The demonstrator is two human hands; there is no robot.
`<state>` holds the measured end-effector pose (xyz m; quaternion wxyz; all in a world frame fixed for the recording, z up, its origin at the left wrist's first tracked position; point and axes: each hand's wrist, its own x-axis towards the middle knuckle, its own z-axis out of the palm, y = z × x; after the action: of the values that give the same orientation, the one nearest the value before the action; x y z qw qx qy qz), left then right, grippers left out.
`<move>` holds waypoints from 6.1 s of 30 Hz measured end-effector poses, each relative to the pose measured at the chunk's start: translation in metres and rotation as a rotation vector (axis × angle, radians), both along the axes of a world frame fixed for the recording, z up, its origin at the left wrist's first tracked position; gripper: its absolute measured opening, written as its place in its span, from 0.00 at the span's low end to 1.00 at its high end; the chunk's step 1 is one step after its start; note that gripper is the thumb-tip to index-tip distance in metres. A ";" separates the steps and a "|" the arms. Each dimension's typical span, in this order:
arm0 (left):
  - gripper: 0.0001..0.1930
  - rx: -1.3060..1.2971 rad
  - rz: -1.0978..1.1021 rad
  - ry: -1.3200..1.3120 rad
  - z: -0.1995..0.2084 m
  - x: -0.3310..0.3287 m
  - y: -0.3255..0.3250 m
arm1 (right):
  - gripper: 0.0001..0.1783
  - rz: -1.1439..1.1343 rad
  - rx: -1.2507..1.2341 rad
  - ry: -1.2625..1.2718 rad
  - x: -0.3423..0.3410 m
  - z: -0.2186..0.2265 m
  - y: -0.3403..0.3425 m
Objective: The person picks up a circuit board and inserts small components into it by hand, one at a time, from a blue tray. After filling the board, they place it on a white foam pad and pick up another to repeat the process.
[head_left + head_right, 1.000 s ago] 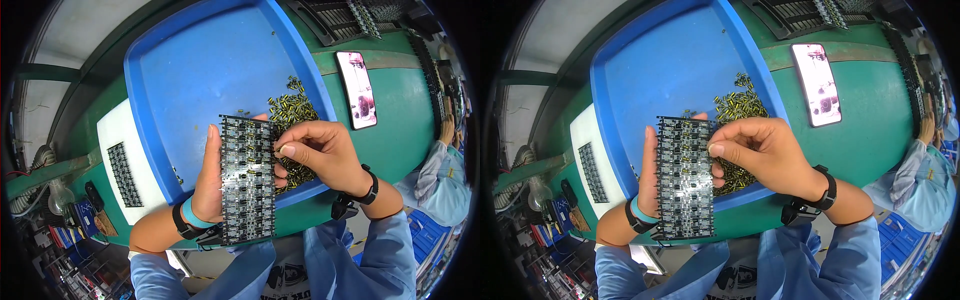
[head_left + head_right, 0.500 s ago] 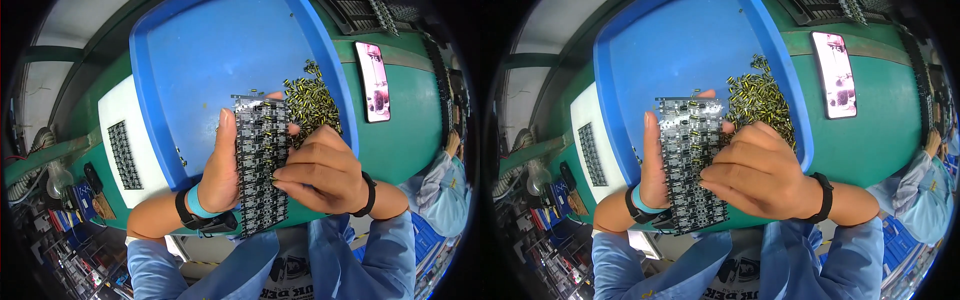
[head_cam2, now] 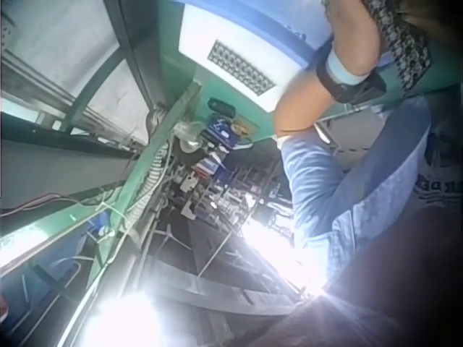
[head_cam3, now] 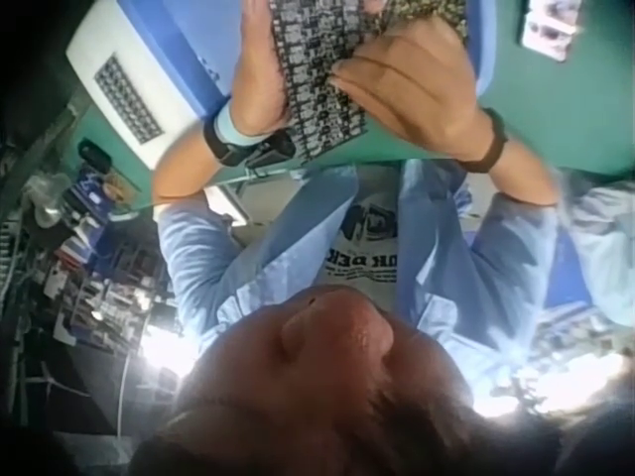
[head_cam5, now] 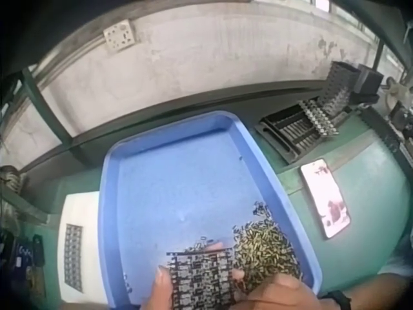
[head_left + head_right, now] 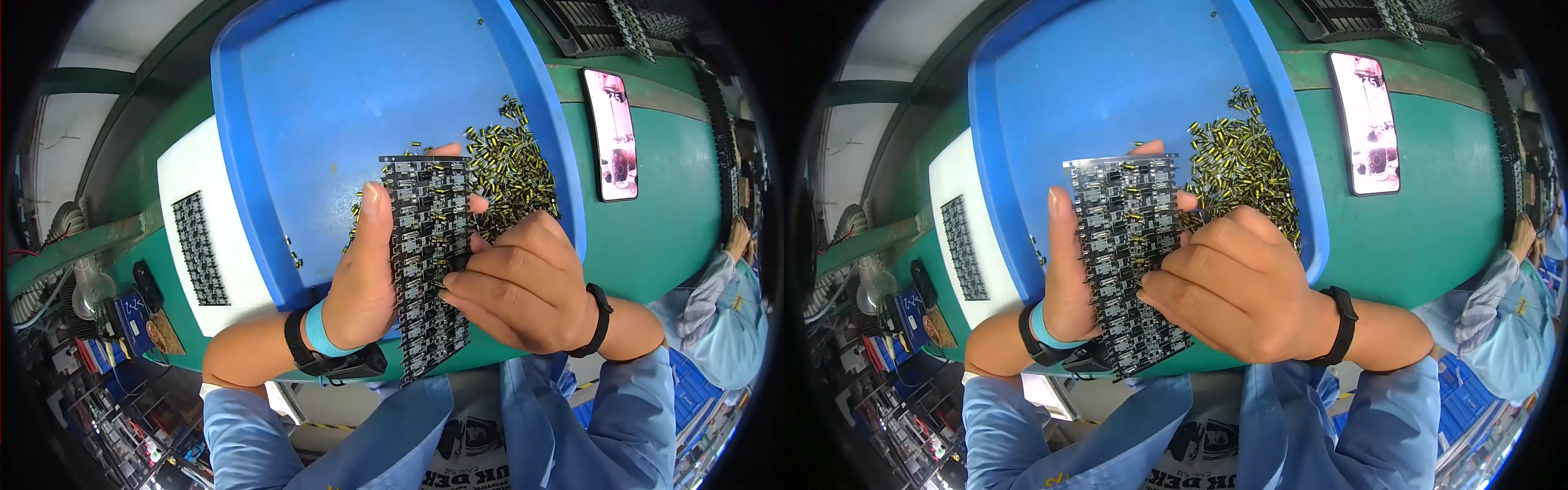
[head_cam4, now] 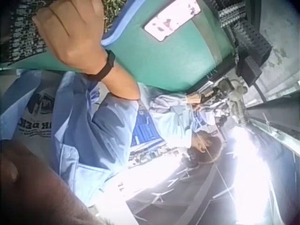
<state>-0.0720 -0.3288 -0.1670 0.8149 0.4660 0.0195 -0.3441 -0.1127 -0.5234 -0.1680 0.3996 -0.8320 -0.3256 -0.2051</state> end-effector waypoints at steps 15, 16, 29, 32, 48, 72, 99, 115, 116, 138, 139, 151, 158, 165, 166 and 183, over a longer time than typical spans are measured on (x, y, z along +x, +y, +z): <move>0.45 -0.182 0.085 0.129 -0.001 0.000 -0.002 | 0.18 -0.049 -0.023 -0.174 0.000 0.002 0.000; 0.43 -0.194 0.077 0.142 0.001 0.001 -0.002 | 0.18 -0.048 -0.021 -0.179 0.000 0.002 0.000; 0.42 -0.292 0.112 0.317 -0.004 0.005 0.006 | 0.14 0.004 -0.040 -0.103 0.006 -0.001 -0.006; 0.43 -0.436 0.111 0.325 -0.018 0.010 0.013 | 0.13 -0.086 0.133 0.095 0.016 0.001 -0.016; 0.42 -0.377 0.169 0.447 0.013 -0.005 0.010 | 0.07 0.017 0.110 0.560 0.027 0.006 -0.032; 0.38 -0.384 0.133 0.453 -0.011 -0.011 0.000 | 0.06 -0.005 0.186 0.575 0.016 0.001 -0.026; 0.29 -0.302 0.199 0.217 -0.024 -0.014 -0.011 | 0.18 0.080 -0.389 -0.114 0.000 0.014 -0.008; 0.29 -0.271 0.191 0.128 -0.024 -0.015 -0.012 | 0.19 0.057 -0.461 -0.182 -0.009 0.016 -0.005; 0.29 -0.264 0.194 0.121 -0.024 -0.015 -0.012 | 0.19 0.058 -0.460 -0.183 -0.010 0.016 -0.005; 0.31 -0.283 0.168 0.010 -0.033 -0.016 -0.011 | 0.16 0.136 -0.322 -0.021 -0.001 0.016 -0.006; 0.31 -0.255 0.167 -0.004 -0.031 -0.016 -0.011 | 0.16 0.141 -0.362 -0.073 -0.001 0.016 -0.007; 0.32 -0.275 0.222 0.098 -0.025 -0.015 -0.009 | 0.20 0.089 -0.493 -0.200 -0.006 0.013 -0.009; 0.35 -0.356 0.228 0.231 -0.024 -0.009 -0.003 | 0.15 0.026 -0.287 0.039 0.002 0.019 -0.012; 0.36 -0.531 0.238 0.354 -0.020 -0.008 0.000 | 0.12 -0.093 -0.438 0.314 0.025 0.013 -0.030; 0.36 -0.529 0.238 0.354 -0.020 -0.007 0.000 | 0.12 -0.037 -0.507 0.308 0.027 0.009 -0.033; 0.35 -0.581 0.234 0.408 -0.021 -0.008 0.002 | 0.10 -0.132 0.271 0.773 0.006 0.008 -0.029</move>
<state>-0.0803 -0.3264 -0.1884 0.9264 0.1316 0.1359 -0.3256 -0.1068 -0.5524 -0.1601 0.5842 -0.8068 -0.0675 0.0565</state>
